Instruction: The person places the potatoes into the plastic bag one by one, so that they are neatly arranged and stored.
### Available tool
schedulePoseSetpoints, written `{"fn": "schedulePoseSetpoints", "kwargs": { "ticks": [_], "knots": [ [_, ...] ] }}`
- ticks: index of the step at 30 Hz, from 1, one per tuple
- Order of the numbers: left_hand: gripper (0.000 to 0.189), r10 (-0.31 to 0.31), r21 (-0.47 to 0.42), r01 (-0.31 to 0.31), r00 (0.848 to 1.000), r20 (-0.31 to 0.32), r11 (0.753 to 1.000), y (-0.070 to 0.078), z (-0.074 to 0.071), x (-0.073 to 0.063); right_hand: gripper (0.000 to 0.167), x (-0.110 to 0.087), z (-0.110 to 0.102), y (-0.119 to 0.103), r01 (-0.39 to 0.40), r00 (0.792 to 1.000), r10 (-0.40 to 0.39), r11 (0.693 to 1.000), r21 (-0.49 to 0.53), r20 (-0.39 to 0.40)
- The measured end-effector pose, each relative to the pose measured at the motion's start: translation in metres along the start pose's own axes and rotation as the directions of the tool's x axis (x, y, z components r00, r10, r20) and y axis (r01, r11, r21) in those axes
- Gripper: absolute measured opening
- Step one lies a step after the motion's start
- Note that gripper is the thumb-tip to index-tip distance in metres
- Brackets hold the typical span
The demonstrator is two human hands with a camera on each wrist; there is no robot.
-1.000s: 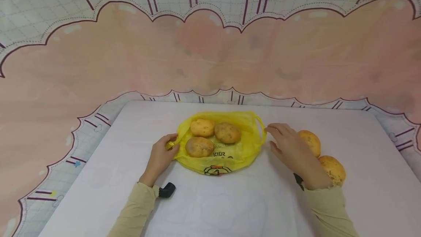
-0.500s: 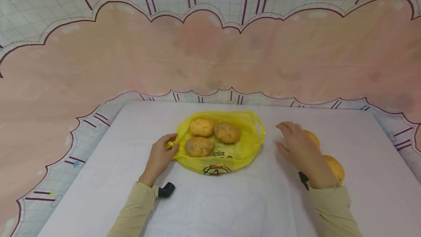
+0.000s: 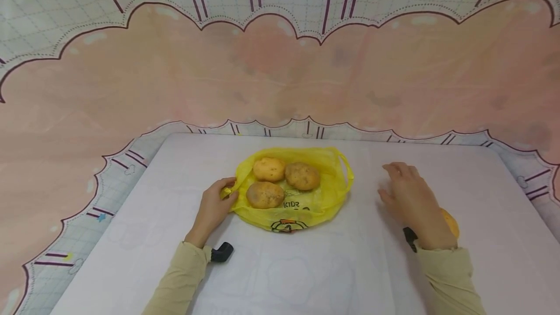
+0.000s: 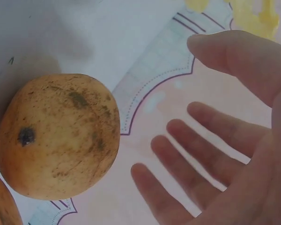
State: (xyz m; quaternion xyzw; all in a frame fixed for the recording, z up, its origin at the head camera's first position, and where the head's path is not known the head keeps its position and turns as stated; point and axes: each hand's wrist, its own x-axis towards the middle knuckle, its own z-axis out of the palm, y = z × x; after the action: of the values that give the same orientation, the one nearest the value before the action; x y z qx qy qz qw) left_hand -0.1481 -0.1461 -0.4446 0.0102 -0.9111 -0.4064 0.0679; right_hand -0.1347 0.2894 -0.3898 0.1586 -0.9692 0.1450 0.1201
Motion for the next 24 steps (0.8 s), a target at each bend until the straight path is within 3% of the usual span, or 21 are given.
{"fn": "schedulePoseSetpoints", "kwargs": {
  "ticks": [10, 24],
  "knots": [
    [0.041, 0.0, 0.001, 0.0, 1.0, 0.0, 1.0, 0.001, 0.0, 0.0, 0.052, -0.001, 0.002, 0.006, -0.05, 0.998, 0.05, 0.999, -0.003, -0.031],
    [0.04, -0.004, -0.01, 0.004, 1.0, 0.0, 1.0, -0.001, 0.0, 0.0, 0.062, -0.003, 0.007, 0.015, -0.128, 0.99, 0.13, 0.991, -0.027, 0.056]
  ]
}}
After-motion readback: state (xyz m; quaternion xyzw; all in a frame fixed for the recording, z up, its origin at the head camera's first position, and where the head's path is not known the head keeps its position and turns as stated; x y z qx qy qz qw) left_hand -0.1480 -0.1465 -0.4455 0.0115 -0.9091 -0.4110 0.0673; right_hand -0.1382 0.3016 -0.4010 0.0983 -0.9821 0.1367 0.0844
